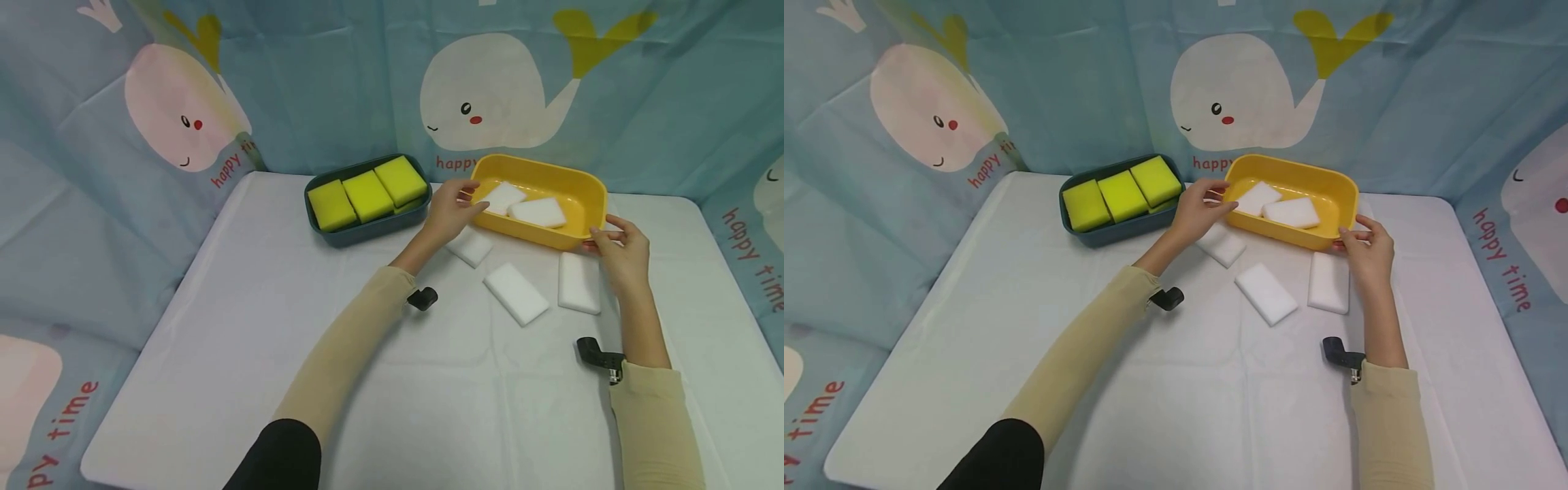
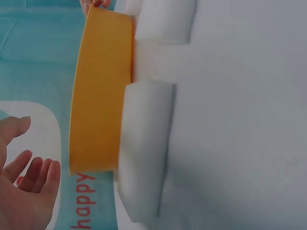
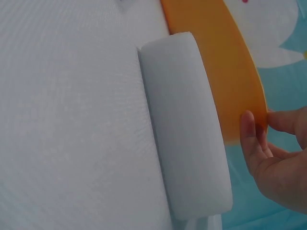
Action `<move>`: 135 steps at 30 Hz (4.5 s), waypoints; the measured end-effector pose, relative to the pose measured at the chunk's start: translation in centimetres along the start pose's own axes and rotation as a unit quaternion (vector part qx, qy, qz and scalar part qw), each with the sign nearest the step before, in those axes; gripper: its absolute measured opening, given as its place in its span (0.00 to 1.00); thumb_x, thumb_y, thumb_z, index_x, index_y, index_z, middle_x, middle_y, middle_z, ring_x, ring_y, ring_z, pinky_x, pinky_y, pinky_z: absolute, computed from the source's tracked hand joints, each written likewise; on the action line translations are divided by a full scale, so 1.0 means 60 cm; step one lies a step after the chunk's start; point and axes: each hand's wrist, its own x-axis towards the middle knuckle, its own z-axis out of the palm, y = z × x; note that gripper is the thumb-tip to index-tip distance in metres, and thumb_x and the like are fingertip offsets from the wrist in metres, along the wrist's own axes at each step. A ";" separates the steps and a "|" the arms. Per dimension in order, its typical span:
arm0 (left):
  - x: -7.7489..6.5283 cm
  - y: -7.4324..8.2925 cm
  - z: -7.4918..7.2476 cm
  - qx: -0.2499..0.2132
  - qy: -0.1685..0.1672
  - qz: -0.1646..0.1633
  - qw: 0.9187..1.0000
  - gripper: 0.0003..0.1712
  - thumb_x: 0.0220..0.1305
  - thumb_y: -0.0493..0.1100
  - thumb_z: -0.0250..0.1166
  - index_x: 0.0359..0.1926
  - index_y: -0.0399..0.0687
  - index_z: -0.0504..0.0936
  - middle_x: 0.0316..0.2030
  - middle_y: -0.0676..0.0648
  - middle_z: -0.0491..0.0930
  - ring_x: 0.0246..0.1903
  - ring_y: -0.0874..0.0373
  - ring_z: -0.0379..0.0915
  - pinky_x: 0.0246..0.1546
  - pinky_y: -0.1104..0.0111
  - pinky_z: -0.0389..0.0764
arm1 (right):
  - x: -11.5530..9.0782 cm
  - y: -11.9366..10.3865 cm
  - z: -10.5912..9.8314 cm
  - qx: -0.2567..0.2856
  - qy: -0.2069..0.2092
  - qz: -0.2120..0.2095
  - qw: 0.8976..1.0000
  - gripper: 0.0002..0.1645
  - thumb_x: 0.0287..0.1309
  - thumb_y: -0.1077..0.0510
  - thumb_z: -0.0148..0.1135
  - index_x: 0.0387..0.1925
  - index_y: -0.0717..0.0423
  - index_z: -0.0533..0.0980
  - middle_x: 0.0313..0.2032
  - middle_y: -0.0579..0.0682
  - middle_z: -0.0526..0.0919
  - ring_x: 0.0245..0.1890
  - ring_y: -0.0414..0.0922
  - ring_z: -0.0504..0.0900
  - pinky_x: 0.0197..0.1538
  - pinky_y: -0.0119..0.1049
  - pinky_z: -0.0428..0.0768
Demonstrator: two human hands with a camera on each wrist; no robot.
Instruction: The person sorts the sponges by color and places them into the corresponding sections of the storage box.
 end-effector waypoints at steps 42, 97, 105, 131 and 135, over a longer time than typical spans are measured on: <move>-0.039 -0.087 -0.050 0.152 -0.209 -0.045 0.965 0.43 0.61 0.37 0.79 0.74 0.37 0.72 0.63 0.38 0.75 0.58 0.49 0.70 0.65 0.63 0.74 | -0.004 -0.004 0.003 -0.023 0.003 -0.003 1.000 0.39 0.79 0.55 0.56 0.83 0.58 0.56 0.39 0.39 0.73 0.27 0.23 0.82 0.41 0.13 0.81; 0.027 0.014 -0.060 0.205 -0.090 -0.006 0.975 0.37 0.67 0.51 0.75 0.70 0.37 0.76 0.64 0.40 0.78 0.64 0.49 0.69 0.65 0.62 0.75 | -0.005 -0.001 0.000 0.001 -0.002 -0.004 1.000 0.39 0.78 0.57 0.57 0.82 0.58 0.56 0.39 0.40 0.74 0.26 0.24 0.83 0.39 0.14 0.82; 0.046 0.022 -0.030 0.258 -0.070 -0.021 0.963 0.37 0.67 0.55 0.75 0.69 0.40 0.77 0.63 0.43 0.77 0.67 0.50 0.65 0.68 0.63 0.71 | -0.003 -0.001 0.000 0.014 -0.003 0.001 1.000 0.39 0.78 0.57 0.58 0.82 0.58 0.56 0.38 0.40 0.75 0.26 0.25 0.83 0.39 0.15 0.82; 0.059 0.060 0.032 0.287 -0.102 -0.044 0.952 0.32 0.67 0.52 0.76 0.66 0.44 0.78 0.64 0.47 0.68 0.65 0.56 0.62 0.65 0.73 0.74 | -0.004 0.000 -0.001 0.032 -0.004 -0.003 0.999 0.39 0.77 0.58 0.58 0.82 0.59 0.56 0.39 0.42 0.74 0.25 0.26 0.83 0.38 0.16 0.83; 0.058 0.062 0.034 0.293 -0.099 -0.047 0.950 0.30 0.67 0.53 0.75 0.64 0.45 0.79 0.65 0.47 0.67 0.65 0.57 0.62 0.66 0.73 0.73 | -0.005 0.000 -0.002 0.053 -0.004 -0.010 0.999 0.39 0.77 0.60 0.58 0.81 0.61 0.57 0.39 0.43 0.74 0.24 0.27 0.84 0.37 0.16 0.83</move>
